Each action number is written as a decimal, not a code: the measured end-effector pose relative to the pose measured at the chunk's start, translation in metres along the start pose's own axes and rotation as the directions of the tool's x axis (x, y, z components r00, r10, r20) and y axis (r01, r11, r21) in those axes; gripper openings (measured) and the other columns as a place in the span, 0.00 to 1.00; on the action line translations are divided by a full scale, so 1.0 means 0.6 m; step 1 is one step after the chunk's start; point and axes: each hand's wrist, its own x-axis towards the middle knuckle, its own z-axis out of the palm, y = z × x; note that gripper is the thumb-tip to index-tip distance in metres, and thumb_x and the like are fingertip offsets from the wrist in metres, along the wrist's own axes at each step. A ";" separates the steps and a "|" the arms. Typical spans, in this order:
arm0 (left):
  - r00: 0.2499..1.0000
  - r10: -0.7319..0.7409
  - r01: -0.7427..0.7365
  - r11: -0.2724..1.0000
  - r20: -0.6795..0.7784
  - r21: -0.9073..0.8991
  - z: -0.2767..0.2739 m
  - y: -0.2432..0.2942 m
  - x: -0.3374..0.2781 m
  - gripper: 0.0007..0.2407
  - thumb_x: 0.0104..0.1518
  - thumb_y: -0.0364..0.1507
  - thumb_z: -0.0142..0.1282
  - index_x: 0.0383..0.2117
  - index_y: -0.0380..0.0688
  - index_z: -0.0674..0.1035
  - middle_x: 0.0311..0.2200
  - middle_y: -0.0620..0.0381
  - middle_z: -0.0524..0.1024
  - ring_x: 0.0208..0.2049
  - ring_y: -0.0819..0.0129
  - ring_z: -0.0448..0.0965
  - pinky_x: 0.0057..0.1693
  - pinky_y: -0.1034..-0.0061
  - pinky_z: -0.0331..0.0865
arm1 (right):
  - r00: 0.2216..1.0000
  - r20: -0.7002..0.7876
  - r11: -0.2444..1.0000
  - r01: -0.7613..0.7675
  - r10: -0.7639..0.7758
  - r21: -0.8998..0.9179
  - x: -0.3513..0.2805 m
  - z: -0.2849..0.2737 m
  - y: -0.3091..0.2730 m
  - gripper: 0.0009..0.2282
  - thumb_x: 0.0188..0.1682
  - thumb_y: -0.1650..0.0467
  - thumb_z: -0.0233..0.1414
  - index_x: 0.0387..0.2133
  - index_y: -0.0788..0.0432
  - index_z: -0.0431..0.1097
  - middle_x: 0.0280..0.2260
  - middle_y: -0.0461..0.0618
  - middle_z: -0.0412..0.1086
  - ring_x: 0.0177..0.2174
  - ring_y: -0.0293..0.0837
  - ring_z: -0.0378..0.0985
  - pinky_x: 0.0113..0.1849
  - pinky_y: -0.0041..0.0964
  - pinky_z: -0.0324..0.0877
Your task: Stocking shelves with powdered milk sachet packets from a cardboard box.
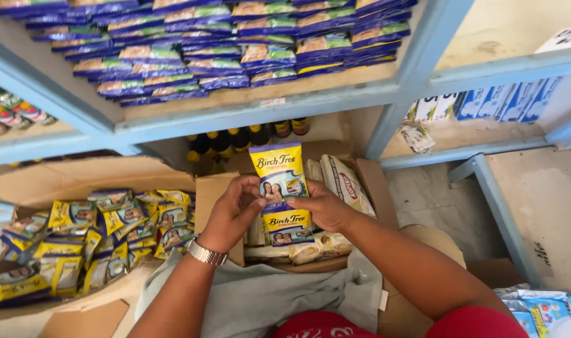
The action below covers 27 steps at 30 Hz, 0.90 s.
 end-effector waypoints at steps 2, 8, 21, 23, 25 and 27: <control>0.999 -0.042 0.041 0.991 -0.001 -0.127 0.003 -0.006 -0.001 0.19 0.59 0.22 0.60 0.57 0.40 0.70 0.41 0.56 0.75 0.41 0.73 0.78 0.48 0.77 0.75 | 1.000 0.009 0.998 -0.007 0.008 -0.060 -0.008 0.004 0.011 0.18 0.50 0.76 0.55 0.55 0.62 0.67 0.49 0.49 0.74 0.49 0.42 0.76 0.53 0.44 0.70; 0.995 -0.057 0.087 0.909 0.084 -0.408 0.017 0.018 0.001 0.22 0.58 0.22 0.57 0.59 0.41 0.66 0.41 0.58 0.78 0.41 0.76 0.79 0.49 0.78 0.74 | 0.989 0.120 0.975 0.106 -0.083 -0.197 -0.018 -0.016 0.029 0.17 0.52 0.76 0.57 0.55 0.62 0.69 0.48 0.50 0.74 0.50 0.42 0.76 0.56 0.43 0.69; 0.995 -0.087 0.093 0.977 0.043 -0.189 0.054 0.000 -0.010 0.12 0.57 0.27 0.64 0.45 0.40 0.79 0.33 0.61 0.82 0.33 0.81 0.77 0.40 0.79 0.74 | 0.995 -0.009 0.960 0.093 -0.099 -0.264 -0.019 -0.037 0.038 0.12 0.56 0.68 0.56 0.49 0.62 0.73 0.45 0.46 0.76 0.46 0.38 0.76 0.50 0.36 0.70; 0.998 -0.039 0.047 0.977 0.039 -0.210 0.052 0.003 -0.006 0.12 0.56 0.26 0.64 0.44 0.39 0.79 0.34 0.61 0.82 0.34 0.81 0.78 0.41 0.80 0.74 | 0.997 -0.005 0.965 0.069 -0.072 -0.251 -0.021 -0.040 0.027 0.12 0.55 0.68 0.56 0.49 0.61 0.73 0.45 0.47 0.76 0.45 0.38 0.76 0.49 0.36 0.71; 0.996 -0.040 0.061 0.961 0.084 -0.271 0.049 0.011 -0.006 0.10 0.57 0.27 0.63 0.43 0.38 0.78 0.33 0.61 0.81 0.33 0.80 0.78 0.41 0.78 0.75 | 0.998 0.011 0.870 0.052 -0.054 -0.490 -0.024 -0.043 0.018 0.11 0.53 0.71 0.59 0.47 0.63 0.74 0.43 0.48 0.77 0.43 0.38 0.77 0.47 0.36 0.73; 0.996 -0.057 0.076 0.955 0.074 -0.287 0.047 0.014 -0.008 0.10 0.58 0.28 0.62 0.42 0.38 0.78 0.32 0.60 0.82 0.32 0.80 0.78 0.40 0.78 0.75 | 0.999 0.025 0.831 0.043 -0.036 -0.554 -0.028 -0.027 0.012 0.12 0.51 0.72 0.59 0.47 0.63 0.74 0.42 0.47 0.77 0.42 0.38 0.78 0.47 0.36 0.73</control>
